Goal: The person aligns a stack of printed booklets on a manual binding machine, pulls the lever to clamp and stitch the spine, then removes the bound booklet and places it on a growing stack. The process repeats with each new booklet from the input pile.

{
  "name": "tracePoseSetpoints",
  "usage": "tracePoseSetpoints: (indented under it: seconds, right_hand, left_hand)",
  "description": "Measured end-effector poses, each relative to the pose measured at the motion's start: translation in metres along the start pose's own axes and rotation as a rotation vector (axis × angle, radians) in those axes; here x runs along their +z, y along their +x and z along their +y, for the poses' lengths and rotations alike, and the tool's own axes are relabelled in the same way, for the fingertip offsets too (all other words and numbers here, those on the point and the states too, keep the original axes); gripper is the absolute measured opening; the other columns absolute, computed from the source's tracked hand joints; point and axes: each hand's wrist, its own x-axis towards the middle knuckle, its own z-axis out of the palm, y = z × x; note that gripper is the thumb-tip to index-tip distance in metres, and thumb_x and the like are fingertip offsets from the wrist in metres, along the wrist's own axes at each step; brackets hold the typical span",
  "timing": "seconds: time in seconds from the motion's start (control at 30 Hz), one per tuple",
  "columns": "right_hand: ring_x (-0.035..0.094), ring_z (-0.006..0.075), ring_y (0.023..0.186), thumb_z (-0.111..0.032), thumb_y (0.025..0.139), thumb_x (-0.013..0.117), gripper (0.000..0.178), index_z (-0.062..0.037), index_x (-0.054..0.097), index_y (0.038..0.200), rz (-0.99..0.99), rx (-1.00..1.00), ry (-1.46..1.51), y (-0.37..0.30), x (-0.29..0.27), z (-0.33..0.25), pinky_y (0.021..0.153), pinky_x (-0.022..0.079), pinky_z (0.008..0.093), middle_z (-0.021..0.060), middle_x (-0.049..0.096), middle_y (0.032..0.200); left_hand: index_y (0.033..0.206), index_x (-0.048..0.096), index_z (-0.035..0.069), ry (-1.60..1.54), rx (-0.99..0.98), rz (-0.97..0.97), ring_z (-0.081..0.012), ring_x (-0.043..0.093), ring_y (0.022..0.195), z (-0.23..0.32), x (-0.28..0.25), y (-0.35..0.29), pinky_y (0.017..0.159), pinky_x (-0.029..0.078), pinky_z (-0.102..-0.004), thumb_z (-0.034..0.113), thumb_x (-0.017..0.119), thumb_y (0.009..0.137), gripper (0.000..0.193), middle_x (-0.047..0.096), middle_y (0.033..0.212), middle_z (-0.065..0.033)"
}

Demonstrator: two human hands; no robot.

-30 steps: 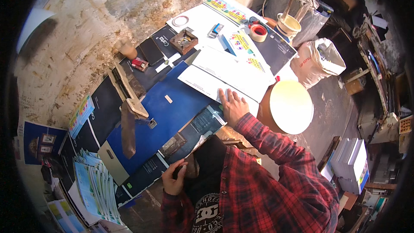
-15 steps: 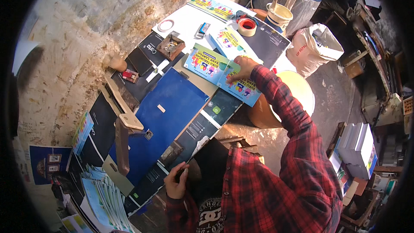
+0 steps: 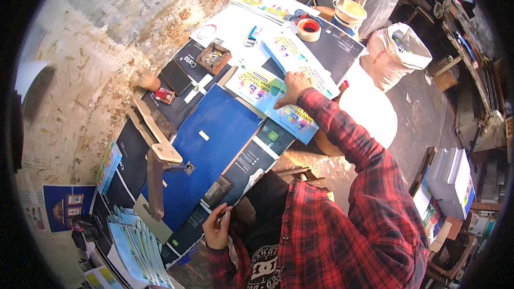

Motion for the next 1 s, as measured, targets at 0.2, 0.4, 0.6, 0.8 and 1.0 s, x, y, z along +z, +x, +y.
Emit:
tracePoseSetpoints:
  seconds: [0.2, 0.4, 0.6, 0.8, 1.0]
  right_hand:
    - [0.054, 0.0350, 0.114, -0.056, 0.049, 0.088, 0.091, -0.0038, 0.056, 0.117, 0.138, 0.044, 0.049, -0.028, 0.029, -0.011, 0.095, 0.040, 0.0569, 0.0156, 0.059, 0.116]
    - [0.060, 0.0381, 0.106, -0.037, 0.058, 0.084, 0.074, -0.0031, 0.052, 0.115, 0.213, 0.013, 0.123, -0.039, 0.031, -0.027, 0.087, 0.047, 0.0546, 0.0200, 0.063, 0.106]
    - [0.068, 0.0430, 0.081, -0.018, 0.075, 0.069, 0.046, -0.0034, 0.049, 0.113, 0.291, -0.131, 0.282, -0.068, 0.033, -0.036, 0.074, 0.054, 0.0534, 0.0246, 0.067, 0.082]
    - [0.073, 0.0281, 0.075, -0.001, 0.087, 0.058, 0.025, -0.0026, 0.066, 0.110, -0.141, -0.627, 0.342, -0.145, -0.008, -0.052, 0.068, 0.058, 0.0387, 0.0158, 0.071, 0.076]
    - [0.069, 0.0280, 0.093, -0.005, 0.087, 0.068, 0.026, 0.0012, 0.068, 0.112, -0.634, -0.983, 0.678, -0.173, -0.033, -0.056, 0.084, 0.052, 0.0362, 0.0176, 0.071, 0.103]
  left_hand:
    - [0.118, 0.064, -0.003, 0.127, 0.220, -0.041, -0.0167, 0.066, 0.099, 0.033, 0.006, 0.045, 0.093, 0.048, -0.0317, 0.008, 0.063, 0.091, 0.028, 0.073, 0.104, -0.0120]
    - [0.117, 0.064, -0.004, 0.046, 0.288, -0.040, -0.0165, 0.065, 0.099, 0.041, 0.018, 0.042, 0.093, 0.048, -0.0317, 0.006, 0.062, 0.092, 0.027, 0.073, 0.105, -0.0122]
    - [0.128, 0.056, -0.005, -0.056, 0.190, -0.019, -0.0176, 0.064, 0.106, 0.008, 0.017, 0.023, 0.095, 0.047, -0.0314, 0.005, 0.062, 0.093, 0.037, 0.068, 0.112, -0.0136]
    - [0.142, 0.040, -0.002, -0.047, 0.332, 0.241, -0.0296, 0.043, 0.135, 0.034, 0.003, 0.044, 0.112, 0.032, -0.0426, 0.018, 0.074, 0.084, 0.070, 0.047, 0.142, -0.0187]
    - [0.101, 0.072, 0.002, 0.390, 0.613, -0.067, -0.0376, 0.060, 0.117, 0.044, -0.015, 0.023, 0.109, 0.036, -0.0484, 0.034, 0.080, 0.077, 0.041, 0.066, 0.117, -0.0210]
